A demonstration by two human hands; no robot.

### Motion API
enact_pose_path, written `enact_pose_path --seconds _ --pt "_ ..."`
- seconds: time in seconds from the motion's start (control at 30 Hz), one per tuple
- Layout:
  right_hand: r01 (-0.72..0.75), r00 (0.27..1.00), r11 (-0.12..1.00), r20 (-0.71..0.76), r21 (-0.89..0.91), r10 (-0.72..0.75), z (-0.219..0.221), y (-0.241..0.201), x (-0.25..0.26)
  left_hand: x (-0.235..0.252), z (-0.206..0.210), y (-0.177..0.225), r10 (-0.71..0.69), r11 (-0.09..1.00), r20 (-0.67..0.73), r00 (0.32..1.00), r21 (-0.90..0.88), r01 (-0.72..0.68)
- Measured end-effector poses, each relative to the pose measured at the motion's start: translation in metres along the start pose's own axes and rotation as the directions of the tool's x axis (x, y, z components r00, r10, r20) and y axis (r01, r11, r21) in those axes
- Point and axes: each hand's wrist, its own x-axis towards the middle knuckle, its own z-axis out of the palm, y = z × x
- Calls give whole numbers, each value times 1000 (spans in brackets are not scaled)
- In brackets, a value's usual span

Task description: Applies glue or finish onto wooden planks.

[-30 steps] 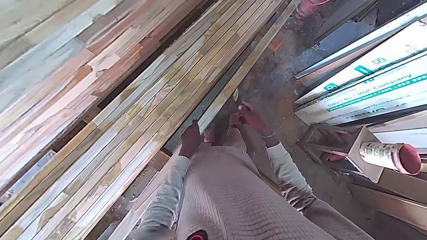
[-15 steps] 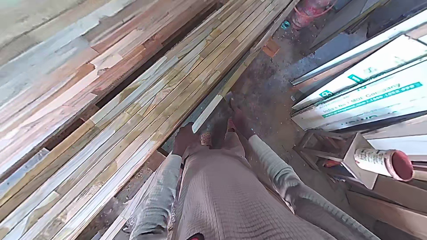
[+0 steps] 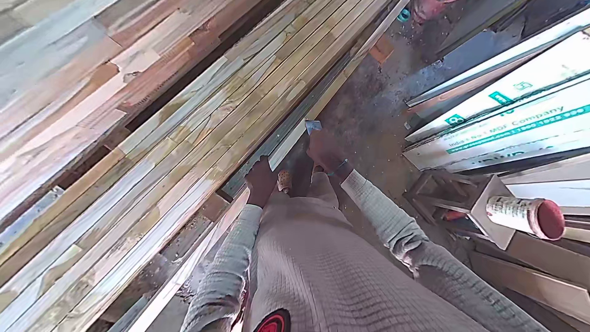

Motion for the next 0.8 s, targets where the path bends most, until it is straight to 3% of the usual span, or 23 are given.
enact_pose_path --seconds 0.13,0.23,0.3,0.4,0.57,0.7,0.8 --pt "38 988 999 149 -18 -35 -22 6 -14 -6 11 -1 71 997 -182 981 27 -67" --pt "131 972 967 164 220 -168 -31 51 -5 -3 30 -6 213 970 -338 917 187 -156" --pt "19 957 906 255 424 -139 -25 79 2 1 33 -8 230 960 -318 920 232 -159" --pt "-236 916 687 393 687 -79 -31 86 -13 6 32 -11 251 950 -334 909 267 -164" --pt "-384 884 396 456 834 -104 -21 115 -28 4 34 -1 264 962 -443 857 190 -198" --pt "-401 885 318 453 859 -107 -19 125 -28 9 37 31 453 892 -441 775 225 -393" --pt "-387 893 328 439 862 -100 -27 133 -21 19 44 51 538 842 -465 703 342 -418"
